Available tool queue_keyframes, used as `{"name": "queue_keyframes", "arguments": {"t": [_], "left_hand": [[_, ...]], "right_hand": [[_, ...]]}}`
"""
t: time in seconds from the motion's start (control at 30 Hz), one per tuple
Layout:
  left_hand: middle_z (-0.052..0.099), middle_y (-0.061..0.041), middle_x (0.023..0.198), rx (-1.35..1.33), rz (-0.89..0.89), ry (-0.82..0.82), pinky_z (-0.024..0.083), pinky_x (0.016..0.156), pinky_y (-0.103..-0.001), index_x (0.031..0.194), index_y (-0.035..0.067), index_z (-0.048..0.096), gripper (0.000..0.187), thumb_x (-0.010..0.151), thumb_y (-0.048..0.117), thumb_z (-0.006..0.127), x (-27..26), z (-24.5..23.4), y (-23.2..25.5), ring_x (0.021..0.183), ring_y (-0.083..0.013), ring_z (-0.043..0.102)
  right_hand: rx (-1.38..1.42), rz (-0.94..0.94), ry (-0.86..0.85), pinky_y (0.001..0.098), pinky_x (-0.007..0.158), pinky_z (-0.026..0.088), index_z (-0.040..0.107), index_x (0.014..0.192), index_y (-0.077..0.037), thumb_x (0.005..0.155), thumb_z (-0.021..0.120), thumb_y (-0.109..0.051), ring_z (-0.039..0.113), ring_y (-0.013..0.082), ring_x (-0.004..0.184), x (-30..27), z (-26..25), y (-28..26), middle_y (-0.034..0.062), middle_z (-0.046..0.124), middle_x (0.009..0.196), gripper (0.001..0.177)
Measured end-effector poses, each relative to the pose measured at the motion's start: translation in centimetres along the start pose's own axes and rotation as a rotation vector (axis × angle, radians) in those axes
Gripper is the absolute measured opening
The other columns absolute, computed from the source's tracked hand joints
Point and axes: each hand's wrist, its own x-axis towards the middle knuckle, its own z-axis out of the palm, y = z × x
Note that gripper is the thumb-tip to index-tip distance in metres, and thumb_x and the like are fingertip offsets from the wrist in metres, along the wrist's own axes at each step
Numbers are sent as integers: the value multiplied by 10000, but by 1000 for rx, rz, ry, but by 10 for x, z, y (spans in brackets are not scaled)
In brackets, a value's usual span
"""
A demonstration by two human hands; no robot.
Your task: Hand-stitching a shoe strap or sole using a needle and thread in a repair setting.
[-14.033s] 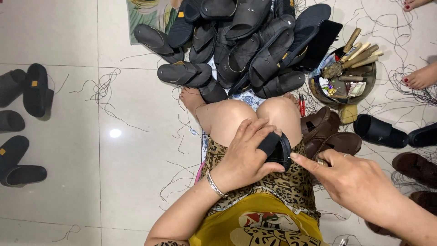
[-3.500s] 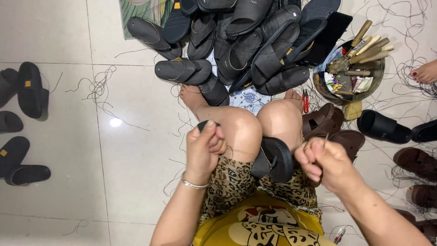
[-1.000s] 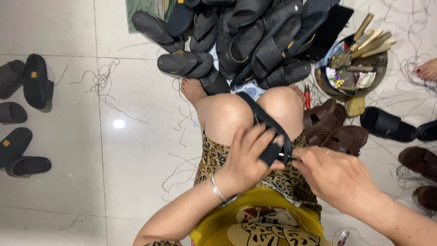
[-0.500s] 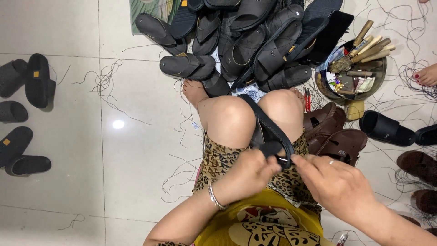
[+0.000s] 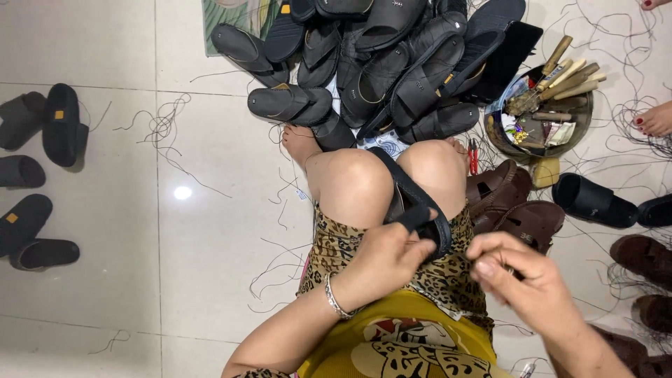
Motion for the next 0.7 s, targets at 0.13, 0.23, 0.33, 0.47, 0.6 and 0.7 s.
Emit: {"name": "queue_keyframes", "arguments": {"t": [0.13,0.23,0.33,0.47,0.6,0.7], "left_hand": [[453,97,592,-503,-113,312,371,465,-179,1137,2,709,232,928,24,611,-8,5,-8,485,-45,412],[432,103,655,-587,-77,416,402,571,-168,1164,6,696,244,926,-5,643,-11,1,-9,571,-36,402],[436,88,681,-626,-71,405,405,588,-170,1199,-18,682,288,911,-13,689,-13,1,-7,597,-37,393],[401,102,633,-563,-87,425,350,530,-174,1126,-35,725,237,895,-17,677,-13,0,-6,543,-36,346],[592,44,625,-231,1,495,427,487,-211,1039,20,773,197,868,51,680,-14,1,-12,521,-73,472],[827,-16,879,-229,-2,596,569,623,-220,994,26,792,201,825,35,683,-13,5,-21,690,-97,706]], "right_hand": [[416,-38,-134,236,370,462,575,638,-77,967,549,-123,503,97,474,-26,-9,-6,105,688,753,333],[279,146,40,282,404,422,653,836,-50,884,611,-48,494,140,501,-33,-16,-15,110,714,904,64],[-144,123,170,321,687,479,793,976,-61,781,747,-59,606,165,756,-18,5,-7,75,776,1113,201],[182,37,99,250,440,479,668,758,42,921,669,-114,550,134,569,-6,22,2,139,698,1013,225],[366,-56,-54,261,412,477,595,715,-54,991,611,-239,490,100,467,2,29,12,129,694,844,333],[550,-94,-158,251,472,443,601,822,10,1001,626,-122,480,139,590,6,28,-2,121,582,864,224]]}}
